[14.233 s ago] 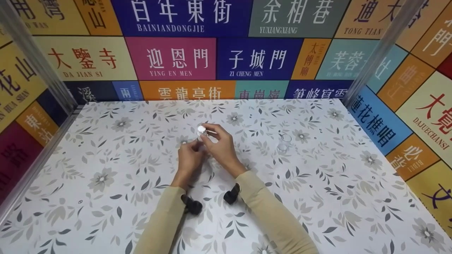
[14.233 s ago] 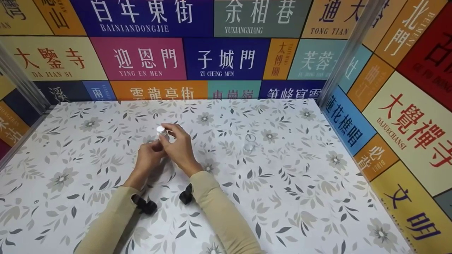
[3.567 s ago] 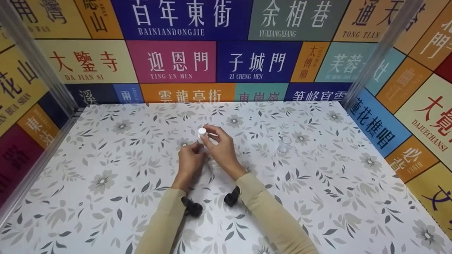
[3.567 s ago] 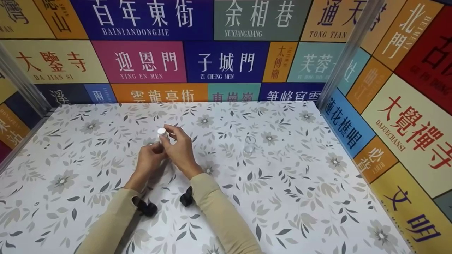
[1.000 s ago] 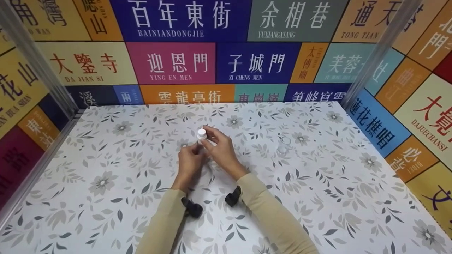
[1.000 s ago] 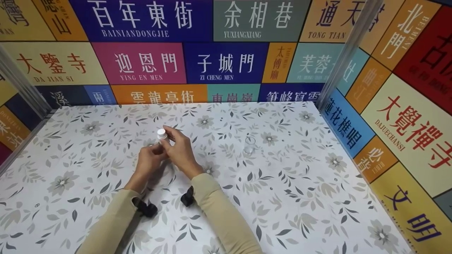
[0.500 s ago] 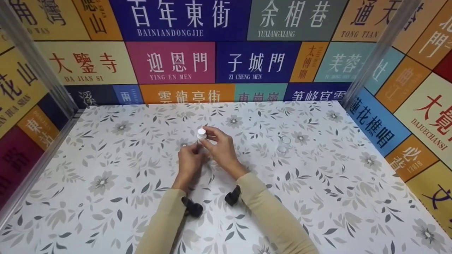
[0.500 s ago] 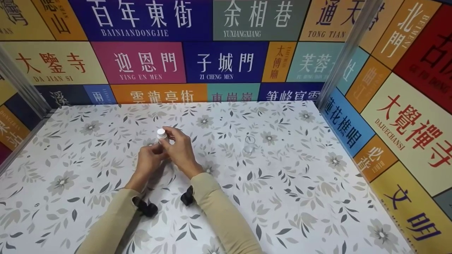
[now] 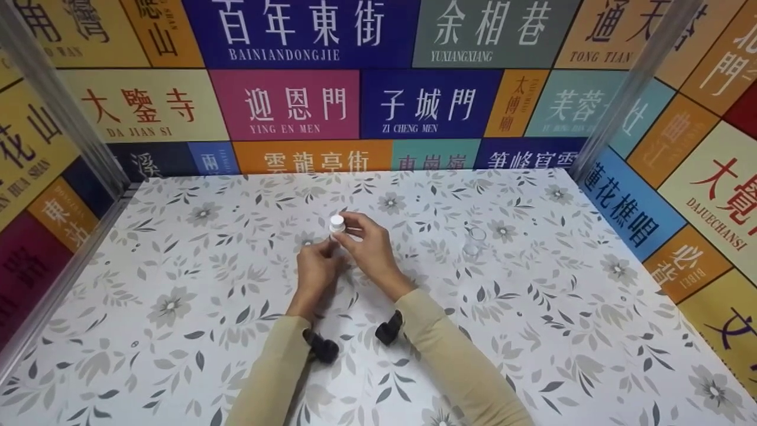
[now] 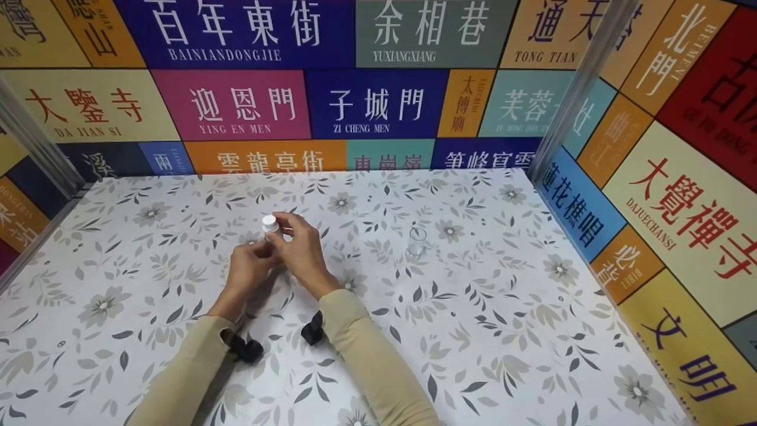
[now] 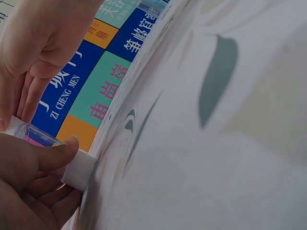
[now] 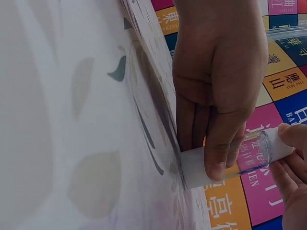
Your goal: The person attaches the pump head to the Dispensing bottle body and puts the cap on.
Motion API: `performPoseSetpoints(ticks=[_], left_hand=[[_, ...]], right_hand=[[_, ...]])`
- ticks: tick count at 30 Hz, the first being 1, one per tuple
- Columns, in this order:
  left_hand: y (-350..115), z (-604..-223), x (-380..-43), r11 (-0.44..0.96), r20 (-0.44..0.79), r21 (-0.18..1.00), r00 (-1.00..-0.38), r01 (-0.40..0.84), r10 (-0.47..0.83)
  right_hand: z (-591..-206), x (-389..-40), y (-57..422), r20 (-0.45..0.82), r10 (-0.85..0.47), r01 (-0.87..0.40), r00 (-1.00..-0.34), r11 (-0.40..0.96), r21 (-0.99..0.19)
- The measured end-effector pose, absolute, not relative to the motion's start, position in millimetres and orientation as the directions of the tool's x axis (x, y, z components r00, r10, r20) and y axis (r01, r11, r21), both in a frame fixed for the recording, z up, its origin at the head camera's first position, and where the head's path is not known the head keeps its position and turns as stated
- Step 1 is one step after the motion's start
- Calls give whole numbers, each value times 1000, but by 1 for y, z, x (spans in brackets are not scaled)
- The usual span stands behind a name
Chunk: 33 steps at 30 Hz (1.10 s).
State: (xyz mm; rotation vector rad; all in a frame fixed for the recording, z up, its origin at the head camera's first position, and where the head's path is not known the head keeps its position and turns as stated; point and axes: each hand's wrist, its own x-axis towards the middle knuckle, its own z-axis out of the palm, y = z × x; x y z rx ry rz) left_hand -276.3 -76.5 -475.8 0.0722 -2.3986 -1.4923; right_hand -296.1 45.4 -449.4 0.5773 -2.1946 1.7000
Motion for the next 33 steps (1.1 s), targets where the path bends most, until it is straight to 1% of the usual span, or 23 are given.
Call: performPoseSetpoints(ticks=[8, 15, 21, 23, 29, 33], left_hand=[[-78, -476, -276, 450, 237, 884, -950, 123, -205], [-77, -477, -275, 437, 245, 890, -947, 134, -208], [-75, -476, -276, 452, 268, 879, -942, 155, -199], [-74, -475, -277, 453, 254, 881, -947, 141, -199], [-74, -476, -277, 406, 143, 912, -971, 55, -191], [-74, -475, -277, 390, 105, 921, -976, 23, -191]], right_hand=[[-450, -296, 44, 459, -125, -474, -880, 173, -863], [-450, -294, 45, 462, -131, -479, -877, 193, -856], [-451, -293, 53, 432, -134, -452, -892, 223, -864], [-451, -293, 57, 429, -133, -449, -893, 245, -859], [-449, -293, 74, 464, -130, -480, -876, 317, -818], [-444, -291, 89, 450, -119, -460, -885, 365, -809]])
